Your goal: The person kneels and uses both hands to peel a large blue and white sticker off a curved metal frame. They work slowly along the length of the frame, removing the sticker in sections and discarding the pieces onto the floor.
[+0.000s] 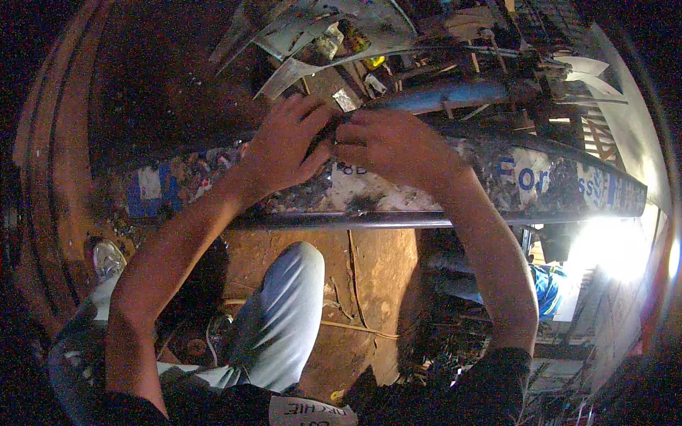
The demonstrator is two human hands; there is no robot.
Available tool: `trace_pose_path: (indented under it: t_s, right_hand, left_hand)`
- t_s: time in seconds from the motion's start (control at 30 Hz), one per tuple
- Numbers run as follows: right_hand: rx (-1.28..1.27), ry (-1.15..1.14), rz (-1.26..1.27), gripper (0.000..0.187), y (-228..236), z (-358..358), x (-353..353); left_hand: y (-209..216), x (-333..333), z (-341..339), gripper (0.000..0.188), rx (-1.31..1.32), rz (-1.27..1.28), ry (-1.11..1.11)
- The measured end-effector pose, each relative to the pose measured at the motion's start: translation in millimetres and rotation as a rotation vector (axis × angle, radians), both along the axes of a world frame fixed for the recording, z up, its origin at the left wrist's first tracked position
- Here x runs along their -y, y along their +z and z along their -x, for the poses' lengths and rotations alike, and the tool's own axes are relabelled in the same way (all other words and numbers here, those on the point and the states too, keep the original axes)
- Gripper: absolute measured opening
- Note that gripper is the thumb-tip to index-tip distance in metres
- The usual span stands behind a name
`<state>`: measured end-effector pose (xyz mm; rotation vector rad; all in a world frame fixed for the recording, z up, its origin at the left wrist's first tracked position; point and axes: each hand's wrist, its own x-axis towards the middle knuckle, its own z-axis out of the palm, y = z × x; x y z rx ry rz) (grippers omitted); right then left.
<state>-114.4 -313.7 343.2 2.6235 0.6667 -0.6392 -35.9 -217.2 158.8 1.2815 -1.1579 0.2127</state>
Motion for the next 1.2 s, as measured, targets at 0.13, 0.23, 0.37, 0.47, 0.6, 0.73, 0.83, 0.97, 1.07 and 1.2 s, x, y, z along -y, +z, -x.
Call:
trace_pose_path:
  t_s: [0.13, 0.23, 0.37, 0.47, 0.6, 0.73, 0.83, 0.97, 1.07, 1.2]
  right_hand:
    - [-0.009, 0.131, 0.045, 0.029, -3, -4, 1]
    - [0.003, 0.145, 0.043, 0.028, -6, -4, 1]
    - [-0.009, 0.112, 0.069, 0.027, -5, -2, 0]
    - [-0.03, 0.085, 0.055, 0.027, -2, -1, 1]
    - [-0.024, -0.091, 0.009, 0.029, 5, -1, 5]
    - [-0.037, -0.064, -0.025, 0.03, 7, 1, 6]
    - [-0.071, -0.026, -0.043, 0.031, 7, -3, 7]
    - [-0.078, 0.056, -0.035, 0.027, 5, -6, 6]
    - [-0.047, 0.077, 0.045, 0.022, 1, -3, 0]
    - [-0.013, 0.061, 0.166, 0.019, -4, 3, -7]
  left_hand:
    - [0, 0, 0, 0.035, 0.018, -0.035, 0.023]
    - [-2, 0, 0, 0.043, 0.015, -0.04, -0.006]
    - [-1, 1, 1, 0.035, 0.007, -0.009, 0.018]
    - [0, 1, 0, 0.032, 0.001, -0.004, 0.009]
    - [2, 2, 0, 0.03, -0.016, -0.045, -0.015]
    - [1, 2, 0, 0.029, -0.009, 0.013, 0.015]
    - [1, 2, 0, 0.029, -0.007, -0.014, 0.003]
    - [1, 2, 0, 0.031, -0.001, -0.036, -0.002]
    - [0, 3, 0, 0.033, 0.002, -0.016, 0.016]
    - [0, 3, 0, 0.034, -0.017, -0.006, -0.006]
